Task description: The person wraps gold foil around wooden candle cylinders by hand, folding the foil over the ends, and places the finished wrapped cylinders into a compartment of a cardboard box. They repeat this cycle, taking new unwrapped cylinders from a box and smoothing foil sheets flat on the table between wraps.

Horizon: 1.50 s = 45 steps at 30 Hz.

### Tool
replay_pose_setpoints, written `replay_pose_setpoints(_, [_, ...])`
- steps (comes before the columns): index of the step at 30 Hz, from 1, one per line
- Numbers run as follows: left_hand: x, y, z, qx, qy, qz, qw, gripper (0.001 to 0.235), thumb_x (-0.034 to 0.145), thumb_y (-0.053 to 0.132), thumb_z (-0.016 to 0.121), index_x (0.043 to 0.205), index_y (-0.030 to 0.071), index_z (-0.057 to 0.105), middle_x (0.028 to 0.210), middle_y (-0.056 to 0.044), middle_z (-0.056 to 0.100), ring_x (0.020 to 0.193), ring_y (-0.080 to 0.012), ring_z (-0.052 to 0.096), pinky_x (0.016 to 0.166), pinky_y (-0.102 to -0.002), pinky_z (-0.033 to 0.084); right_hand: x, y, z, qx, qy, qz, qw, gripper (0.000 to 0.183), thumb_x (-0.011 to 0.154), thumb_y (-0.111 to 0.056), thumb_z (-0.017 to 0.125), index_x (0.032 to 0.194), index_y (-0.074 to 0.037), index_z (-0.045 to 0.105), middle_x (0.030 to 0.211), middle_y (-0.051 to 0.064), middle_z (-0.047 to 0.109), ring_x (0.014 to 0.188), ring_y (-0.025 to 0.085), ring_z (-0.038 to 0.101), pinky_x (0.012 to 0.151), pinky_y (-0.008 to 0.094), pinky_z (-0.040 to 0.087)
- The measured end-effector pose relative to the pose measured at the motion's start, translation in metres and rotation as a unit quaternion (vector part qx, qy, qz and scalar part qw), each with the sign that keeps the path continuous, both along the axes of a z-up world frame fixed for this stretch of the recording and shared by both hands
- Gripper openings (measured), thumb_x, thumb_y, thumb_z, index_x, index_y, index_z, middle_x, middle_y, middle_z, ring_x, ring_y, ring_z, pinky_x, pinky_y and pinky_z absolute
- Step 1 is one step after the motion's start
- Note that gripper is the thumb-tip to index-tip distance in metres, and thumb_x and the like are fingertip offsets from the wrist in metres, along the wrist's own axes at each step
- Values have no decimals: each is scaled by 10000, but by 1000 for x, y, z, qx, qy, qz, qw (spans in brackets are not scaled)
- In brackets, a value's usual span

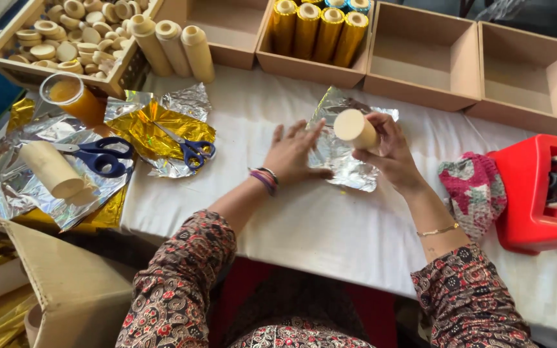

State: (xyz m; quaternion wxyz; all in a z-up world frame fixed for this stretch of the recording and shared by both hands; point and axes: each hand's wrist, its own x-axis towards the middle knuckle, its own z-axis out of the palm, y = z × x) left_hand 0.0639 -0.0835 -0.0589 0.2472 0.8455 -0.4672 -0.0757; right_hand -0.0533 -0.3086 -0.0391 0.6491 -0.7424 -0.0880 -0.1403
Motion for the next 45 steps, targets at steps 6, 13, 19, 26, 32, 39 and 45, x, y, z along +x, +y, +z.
replay_pose_setpoints(6, [47,3,-64,-83,42,36,995,647,956,335,570,1569,251,380,1546,-102,535,1529,-315,311,1219,-592,198,-2,4,2,-132,97,-14,986,602,794,-62,794,1332,-132,531,1293,5,607,1249,158,575,1058,317,486])
replay_pose_setpoints(13, [47,28,-12,-62,29,-117,991,593,787,87,675,1360,190,564,1582,-100,429,1514,-346,297,1198,-566,208,0,9,-9,-424,19,-119,898,592,849,-261,812,1377,-125,580,1357,140,587,1324,326,492,1131,439,377])
replay_pose_setpoints(19, [29,32,27,-71,42,-109,991,484,648,233,879,1091,190,690,1514,-69,401,1451,-393,309,1220,-509,295,1,5,-9,-414,-17,-81,906,507,989,-350,674,1423,-99,597,1363,163,623,1301,349,510,1134,475,352])
replay_pose_setpoints(26, [21,29,30,-91,-39,-149,984,169,693,196,883,826,214,781,1627,-53,356,1455,-408,288,1151,-571,284,3,4,-5,-364,27,-73,928,515,942,-448,679,1328,-108,664,1160,157,713,1087,307,654,1022,405,480])
replay_pose_setpoints(32, [24,22,25,-173,-53,-147,972,148,785,124,845,817,113,701,1509,-69,547,1400,-386,414,1145,-496,394,0,2,-12,-412,-29,-81,907,485,1025,-436,635,1388,-115,638,1238,190,671,1201,362,597,1058,472,407])
replay_pose_setpoints(39, [27,19,19,-236,77,-102,963,135,845,96,797,871,53,672,1285,-75,718,1193,-284,668,1025,-388,535,2,11,-2,-332,-14,-83,939,367,977,-345,686,1300,-169,675,1244,97,706,1171,273,648,1030,402,499])
replay_pose_setpoints(45, [28,18,17,-275,94,-108,951,152,819,86,812,850,36,672,1259,-98,725,1189,-289,679,1035,-385,527,3,21,1,-360,-70,-125,922,324,954,-302,725,1220,-118,745,1170,106,728,1113,296,669,1009,411,511])
